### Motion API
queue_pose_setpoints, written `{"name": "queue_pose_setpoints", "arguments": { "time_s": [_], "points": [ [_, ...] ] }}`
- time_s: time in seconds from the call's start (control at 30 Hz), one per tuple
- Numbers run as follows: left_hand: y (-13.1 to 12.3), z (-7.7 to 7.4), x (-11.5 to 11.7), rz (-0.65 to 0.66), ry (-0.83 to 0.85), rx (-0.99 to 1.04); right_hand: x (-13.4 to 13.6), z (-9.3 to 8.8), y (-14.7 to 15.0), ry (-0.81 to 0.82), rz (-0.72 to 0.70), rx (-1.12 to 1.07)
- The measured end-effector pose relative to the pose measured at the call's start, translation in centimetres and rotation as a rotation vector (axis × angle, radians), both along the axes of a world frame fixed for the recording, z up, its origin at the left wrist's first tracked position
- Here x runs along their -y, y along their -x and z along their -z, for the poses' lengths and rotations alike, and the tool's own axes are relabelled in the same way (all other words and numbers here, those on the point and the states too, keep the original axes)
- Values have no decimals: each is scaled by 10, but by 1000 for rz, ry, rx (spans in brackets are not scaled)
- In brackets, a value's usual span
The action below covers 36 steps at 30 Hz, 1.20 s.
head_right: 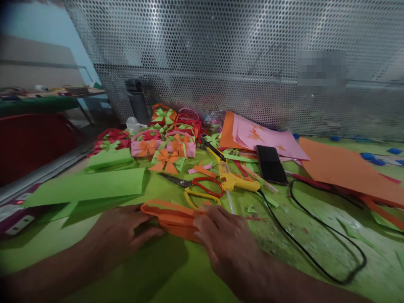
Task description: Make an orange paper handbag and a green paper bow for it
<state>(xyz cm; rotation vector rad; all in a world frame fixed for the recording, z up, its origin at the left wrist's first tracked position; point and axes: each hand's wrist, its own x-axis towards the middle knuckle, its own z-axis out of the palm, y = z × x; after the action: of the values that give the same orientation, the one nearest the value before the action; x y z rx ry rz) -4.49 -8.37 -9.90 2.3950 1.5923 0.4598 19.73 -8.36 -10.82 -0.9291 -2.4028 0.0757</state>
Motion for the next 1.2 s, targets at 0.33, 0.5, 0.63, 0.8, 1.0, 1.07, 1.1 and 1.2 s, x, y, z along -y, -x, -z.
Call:
{"name": "queue_pose_setpoints", "arguments": {
  "time_s": [0.33,0.5,0.63,0.8,1.0,1.07,1.1,1.2],
  "points": [
    [-24,-13,-10,153,770,1215,-11,-11,0,74,65,-419],
    [-42,-17,-7,161,1143,1411,-12,-10,0,-36,15,-402],
    [-51,-13,-11,121,1099,1461,-13,-7,1,-98,-14,-318],
    [-58,0,-17,56,1019,1530,-15,2,-3,-206,59,-118],
    [-55,4,-15,27,982,1567,-14,4,-5,-374,97,74],
    [-51,3,-15,12,982,1591,-13,2,-3,-366,81,108],
    [-49,3,-15,3,974,1608,-12,1,-1,-354,67,110],
    [-45,4,-14,-14,927,1609,-14,2,1,-344,86,92]
  ]
}}
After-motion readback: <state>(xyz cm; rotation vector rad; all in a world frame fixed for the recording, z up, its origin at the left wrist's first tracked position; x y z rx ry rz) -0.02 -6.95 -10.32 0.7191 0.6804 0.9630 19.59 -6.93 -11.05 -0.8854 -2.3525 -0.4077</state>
